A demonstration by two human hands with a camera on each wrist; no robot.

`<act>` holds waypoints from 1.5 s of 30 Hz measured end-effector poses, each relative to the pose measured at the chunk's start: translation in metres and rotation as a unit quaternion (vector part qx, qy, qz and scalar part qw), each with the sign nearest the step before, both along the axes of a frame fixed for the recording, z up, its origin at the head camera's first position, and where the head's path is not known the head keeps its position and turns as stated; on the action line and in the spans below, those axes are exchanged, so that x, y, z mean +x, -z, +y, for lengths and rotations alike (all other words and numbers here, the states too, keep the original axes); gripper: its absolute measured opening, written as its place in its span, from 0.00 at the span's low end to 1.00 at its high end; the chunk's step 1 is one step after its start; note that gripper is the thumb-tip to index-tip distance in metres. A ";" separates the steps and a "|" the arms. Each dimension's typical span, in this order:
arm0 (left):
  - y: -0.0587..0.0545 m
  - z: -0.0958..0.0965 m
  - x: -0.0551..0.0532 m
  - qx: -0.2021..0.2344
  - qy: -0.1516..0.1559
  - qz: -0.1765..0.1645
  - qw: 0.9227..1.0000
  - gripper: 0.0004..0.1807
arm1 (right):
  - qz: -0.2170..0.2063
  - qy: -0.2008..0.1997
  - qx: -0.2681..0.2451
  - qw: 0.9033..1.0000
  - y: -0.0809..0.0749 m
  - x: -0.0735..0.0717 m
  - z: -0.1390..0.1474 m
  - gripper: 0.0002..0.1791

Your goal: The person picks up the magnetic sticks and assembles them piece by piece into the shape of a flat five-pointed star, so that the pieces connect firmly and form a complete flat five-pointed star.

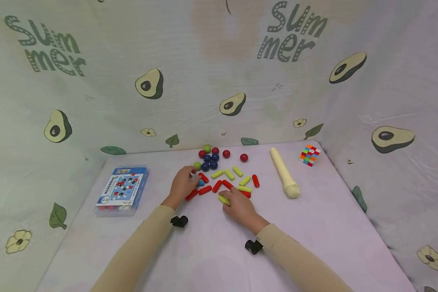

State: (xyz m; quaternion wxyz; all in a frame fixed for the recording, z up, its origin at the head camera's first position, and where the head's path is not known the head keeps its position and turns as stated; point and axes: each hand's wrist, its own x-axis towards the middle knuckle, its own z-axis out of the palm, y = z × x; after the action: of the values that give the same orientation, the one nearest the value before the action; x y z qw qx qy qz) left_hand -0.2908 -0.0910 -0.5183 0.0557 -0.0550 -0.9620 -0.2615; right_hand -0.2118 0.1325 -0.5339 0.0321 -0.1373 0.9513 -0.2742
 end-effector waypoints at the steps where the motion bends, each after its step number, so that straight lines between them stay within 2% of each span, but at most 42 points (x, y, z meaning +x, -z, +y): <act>1: 0.000 0.001 -0.003 -0.009 0.001 0.000 1.000 0.21 | 0.001 0.000 -0.004 1.000 0.000 0.001 0.000 0.21; 7: -0.001 0.009 -0.017 -0.037 0.016 -0.012 0.999 0.28 | 0.005 0.005 -0.017 1.000 0.000 0.003 0.001 0.17; 11: -0.002 0.015 -0.024 -0.045 0.013 -0.012 0.999 0.30 | 0.008 0.009 -0.023 1.000 0.001 0.004 0.003 0.15; 15: 0.000 0.017 -0.028 -0.050 0.009 -0.005 0.999 0.30 | 0.012 0.006 -0.024 1.000 0.003 0.005 0.003 0.14; 20: 0.003 0.018 -0.034 -0.051 0.023 0.006 0.998 0.28 | 0.014 0.009 -0.025 1.000 0.002 0.006 0.003 0.14; 27: 0.005 0.021 -0.042 -0.054 0.047 -0.006 0.997 0.24 | 0.010 0.005 -0.027 1.000 -0.001 0.008 0.002 0.15; 35: 0.007 0.020 -0.041 -0.053 0.043 -0.009 0.998 0.25 | 0.005 0.014 -0.029 0.999 0.000 0.007 0.002 0.14; 45: 0.006 0.020 -0.029 -0.039 0.037 0.010 0.999 0.24 | 0.016 0.006 -0.040 0.999 0.002 0.007 0.003 0.13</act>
State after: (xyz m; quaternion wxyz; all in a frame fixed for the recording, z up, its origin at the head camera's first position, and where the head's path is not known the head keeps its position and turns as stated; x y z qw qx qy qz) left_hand -0.3200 -0.0714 -0.5243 0.0533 -0.0953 -0.9681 -0.2253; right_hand -0.2046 0.1355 -0.5355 0.0095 -0.1376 0.9408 -0.3096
